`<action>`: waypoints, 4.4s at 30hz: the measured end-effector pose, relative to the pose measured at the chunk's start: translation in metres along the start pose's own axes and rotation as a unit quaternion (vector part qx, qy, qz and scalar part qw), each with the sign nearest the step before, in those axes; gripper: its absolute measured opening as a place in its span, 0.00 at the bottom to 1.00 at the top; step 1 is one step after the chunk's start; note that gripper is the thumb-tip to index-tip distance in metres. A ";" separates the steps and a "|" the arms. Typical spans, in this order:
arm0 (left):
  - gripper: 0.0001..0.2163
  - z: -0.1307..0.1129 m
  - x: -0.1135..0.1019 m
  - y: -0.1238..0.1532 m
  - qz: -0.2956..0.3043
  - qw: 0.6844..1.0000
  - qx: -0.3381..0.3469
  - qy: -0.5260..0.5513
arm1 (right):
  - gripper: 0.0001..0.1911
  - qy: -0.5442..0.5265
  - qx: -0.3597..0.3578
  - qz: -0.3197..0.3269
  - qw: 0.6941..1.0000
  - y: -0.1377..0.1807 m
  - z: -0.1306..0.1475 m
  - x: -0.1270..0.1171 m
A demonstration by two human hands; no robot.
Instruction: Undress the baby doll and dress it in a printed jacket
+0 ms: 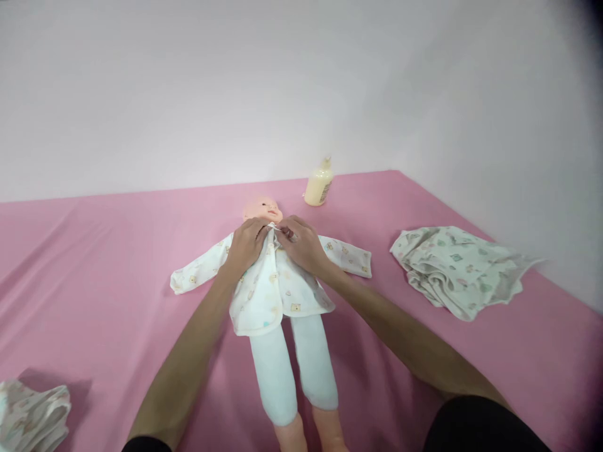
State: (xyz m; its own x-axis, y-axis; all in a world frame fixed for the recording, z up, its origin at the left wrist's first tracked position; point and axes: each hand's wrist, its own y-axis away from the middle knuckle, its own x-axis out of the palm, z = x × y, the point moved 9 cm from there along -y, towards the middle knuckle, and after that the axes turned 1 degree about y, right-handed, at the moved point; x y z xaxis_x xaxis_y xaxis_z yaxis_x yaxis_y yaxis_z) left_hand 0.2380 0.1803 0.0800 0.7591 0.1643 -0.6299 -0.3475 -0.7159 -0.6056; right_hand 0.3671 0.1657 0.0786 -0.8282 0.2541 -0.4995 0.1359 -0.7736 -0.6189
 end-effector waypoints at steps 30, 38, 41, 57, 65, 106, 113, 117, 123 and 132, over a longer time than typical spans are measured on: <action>0.12 0.005 0.002 -0.001 0.078 0.986 -0.116 0.091 | 0.07 0.011 0.004 0.023 1.000 -0.010 -0.017 0.007; 0.10 -0.002 -0.011 -0.004 0.077 0.995 -0.026 -0.064 | 0.10 0.086 -0.090 0.012 0.992 -0.008 -0.003 0.011; 0.10 -0.004 -0.013 -0.004 0.081 0.992 0.016 -0.095 | 0.09 0.098 -0.101 0.013 0.990 -0.008 -0.003 0.013; 0.13 -0.052 -0.038 0.024 0.270 0.940 -0.191 -0.087 | 0.15 0.017 0.181 0.177 0.967 0.017 0.011 0.000; 0.15 -0.067 -0.015 0.050 0.303 0.894 -0.239 -0.225 | 0.07 -0.095 0.190 0.142 0.967 0.017 0.013 0.008; 0.10 -0.054 -0.033 0.046 0.190 0.960 -0.177 -0.108 | 0.16 0.070 0.180 0.180 0.964 0.051 0.046 -0.014; 0.11 -0.048 -0.022 0.039 0.176 0.974 -0.101 -0.097 | 0.03 0.099 0.172 0.137 0.970 0.031 0.034 -0.001; 0.13 -0.052 -0.021 0.041 0.152 0.981 -0.037 -0.112 | 0.01 0.016 0.176 0.142 0.974 0.027 0.024 0.001; 0.14 -0.056 -0.015 0.044 0.157 0.976 -0.024 -0.148 | 0.04 -0.145 0.302 0.172 0.927 0.036 0.005 0.004; 0.15 -0.028 -0.021 0.046 0.143 0.983 -0.111 -0.042 | 0.05 -0.139 0.346 0.169 0.912 0.040 0.018 -0.005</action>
State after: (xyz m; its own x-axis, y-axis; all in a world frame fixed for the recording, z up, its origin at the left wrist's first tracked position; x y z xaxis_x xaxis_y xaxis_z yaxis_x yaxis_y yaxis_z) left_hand 0.2216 0.1248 0.0797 0.5959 -0.0159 -0.8029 -0.4046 -0.8696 -0.2830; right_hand 0.3667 0.1232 0.0673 -0.9216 -0.1498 -0.3581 0.1130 -0.9861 0.1217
